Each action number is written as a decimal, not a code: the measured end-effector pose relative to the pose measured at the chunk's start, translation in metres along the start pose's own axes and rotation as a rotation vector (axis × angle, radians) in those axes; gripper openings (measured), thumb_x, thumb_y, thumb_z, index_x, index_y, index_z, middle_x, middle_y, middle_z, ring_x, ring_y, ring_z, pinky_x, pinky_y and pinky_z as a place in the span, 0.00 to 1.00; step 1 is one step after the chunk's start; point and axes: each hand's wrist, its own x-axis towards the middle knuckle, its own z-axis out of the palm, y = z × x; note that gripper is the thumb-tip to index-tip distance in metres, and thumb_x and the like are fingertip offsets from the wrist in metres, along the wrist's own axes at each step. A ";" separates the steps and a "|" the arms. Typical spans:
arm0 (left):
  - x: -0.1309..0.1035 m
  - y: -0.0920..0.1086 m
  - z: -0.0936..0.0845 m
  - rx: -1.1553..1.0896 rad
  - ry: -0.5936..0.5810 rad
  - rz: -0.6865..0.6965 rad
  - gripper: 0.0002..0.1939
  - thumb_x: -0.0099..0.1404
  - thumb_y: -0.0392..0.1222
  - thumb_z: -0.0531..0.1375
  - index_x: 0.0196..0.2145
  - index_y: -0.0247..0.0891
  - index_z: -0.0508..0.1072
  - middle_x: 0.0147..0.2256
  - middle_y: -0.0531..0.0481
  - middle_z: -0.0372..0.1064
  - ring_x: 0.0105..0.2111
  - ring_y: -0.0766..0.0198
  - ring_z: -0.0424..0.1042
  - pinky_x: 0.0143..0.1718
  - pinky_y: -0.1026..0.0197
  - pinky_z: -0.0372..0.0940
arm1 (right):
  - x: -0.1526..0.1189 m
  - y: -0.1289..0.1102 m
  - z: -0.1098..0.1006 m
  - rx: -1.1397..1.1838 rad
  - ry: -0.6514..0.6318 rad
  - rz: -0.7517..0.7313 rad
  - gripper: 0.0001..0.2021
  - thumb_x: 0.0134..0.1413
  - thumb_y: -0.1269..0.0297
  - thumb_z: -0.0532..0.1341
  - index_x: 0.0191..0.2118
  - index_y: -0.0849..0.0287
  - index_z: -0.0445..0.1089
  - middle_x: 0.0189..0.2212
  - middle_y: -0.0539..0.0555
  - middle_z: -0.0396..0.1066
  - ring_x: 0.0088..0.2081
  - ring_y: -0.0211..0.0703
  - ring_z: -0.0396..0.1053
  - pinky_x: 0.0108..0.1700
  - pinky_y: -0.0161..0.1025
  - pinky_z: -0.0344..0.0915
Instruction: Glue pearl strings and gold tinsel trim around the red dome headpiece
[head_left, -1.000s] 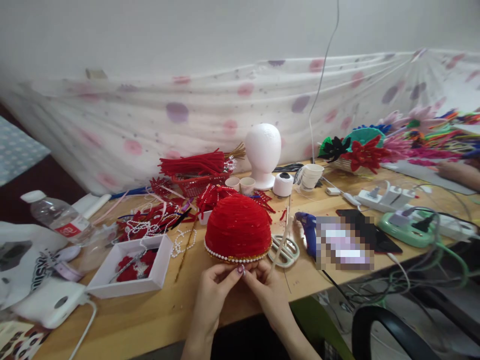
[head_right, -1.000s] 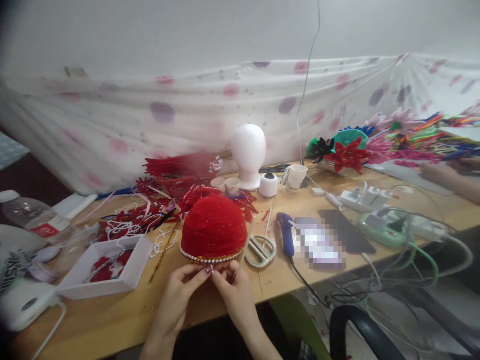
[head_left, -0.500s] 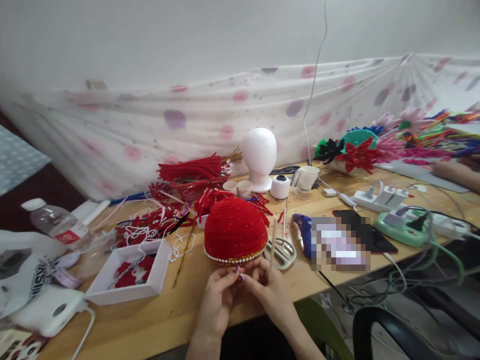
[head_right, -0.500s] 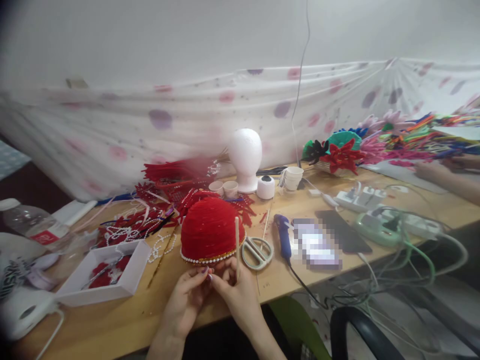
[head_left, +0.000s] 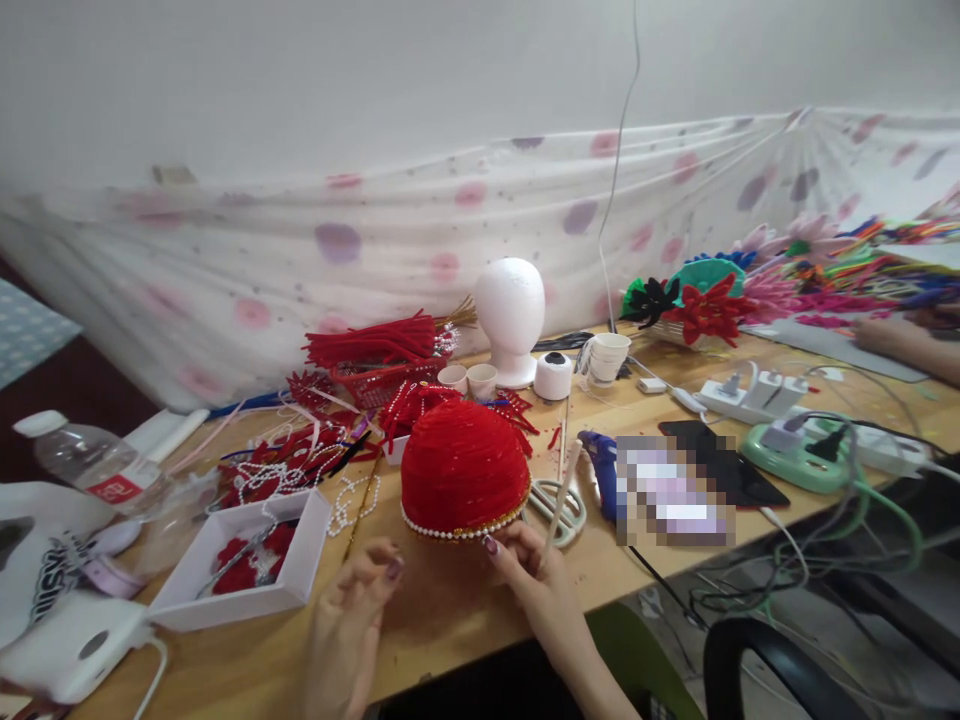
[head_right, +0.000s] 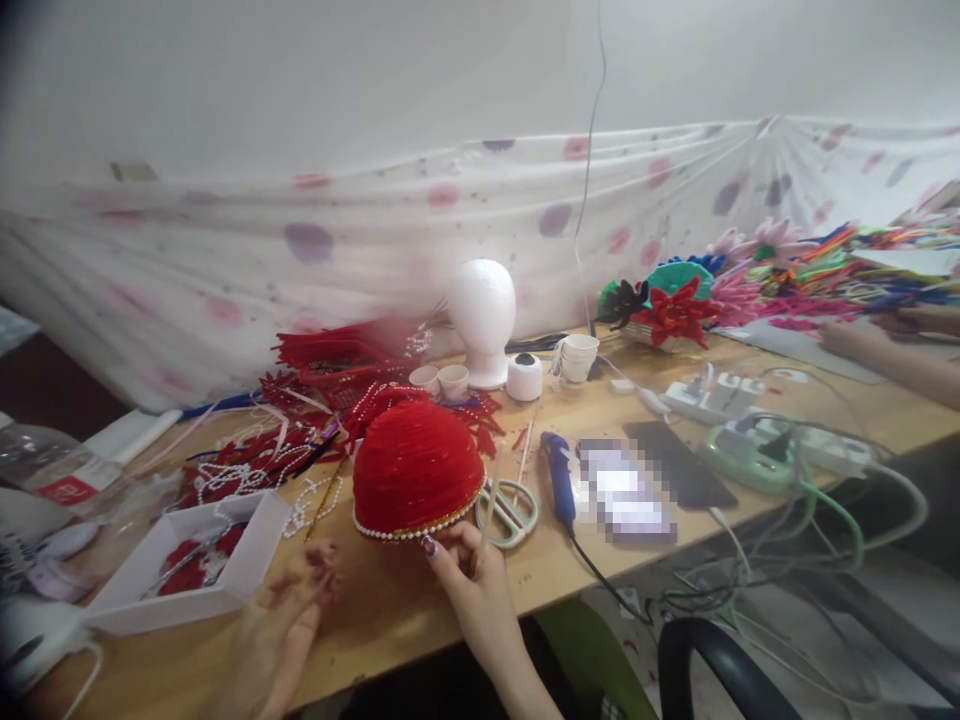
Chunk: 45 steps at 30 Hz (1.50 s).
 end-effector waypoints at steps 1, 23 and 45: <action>0.004 0.003 -0.006 0.012 0.022 0.045 0.22 0.38 0.51 0.78 0.17 0.38 0.72 0.33 0.51 0.73 0.35 0.64 0.70 0.37 0.67 0.67 | 0.000 0.000 0.000 0.001 0.004 -0.001 0.27 0.48 0.36 0.68 0.30 0.60 0.73 0.17 0.42 0.53 0.21 0.33 0.48 0.24 0.34 0.45; -0.028 -0.021 0.071 -0.075 -0.146 -0.228 0.24 0.44 0.50 0.77 0.35 0.35 0.78 0.33 0.45 0.78 0.26 0.66 0.73 0.23 0.68 0.64 | -0.003 -0.005 0.009 0.327 -0.052 0.117 0.21 0.47 0.42 0.72 0.30 0.57 0.75 0.17 0.44 0.63 0.19 0.33 0.58 0.26 0.33 0.59; -0.022 -0.041 0.074 -0.207 -0.022 -0.272 0.27 0.33 0.50 0.80 0.28 0.34 0.78 0.24 0.51 0.75 0.22 0.70 0.68 0.25 0.67 0.66 | 0.001 -0.002 0.011 0.458 0.091 0.238 0.22 0.45 0.48 0.74 0.24 0.57 0.65 0.13 0.37 0.47 0.17 0.28 0.39 0.18 0.28 0.41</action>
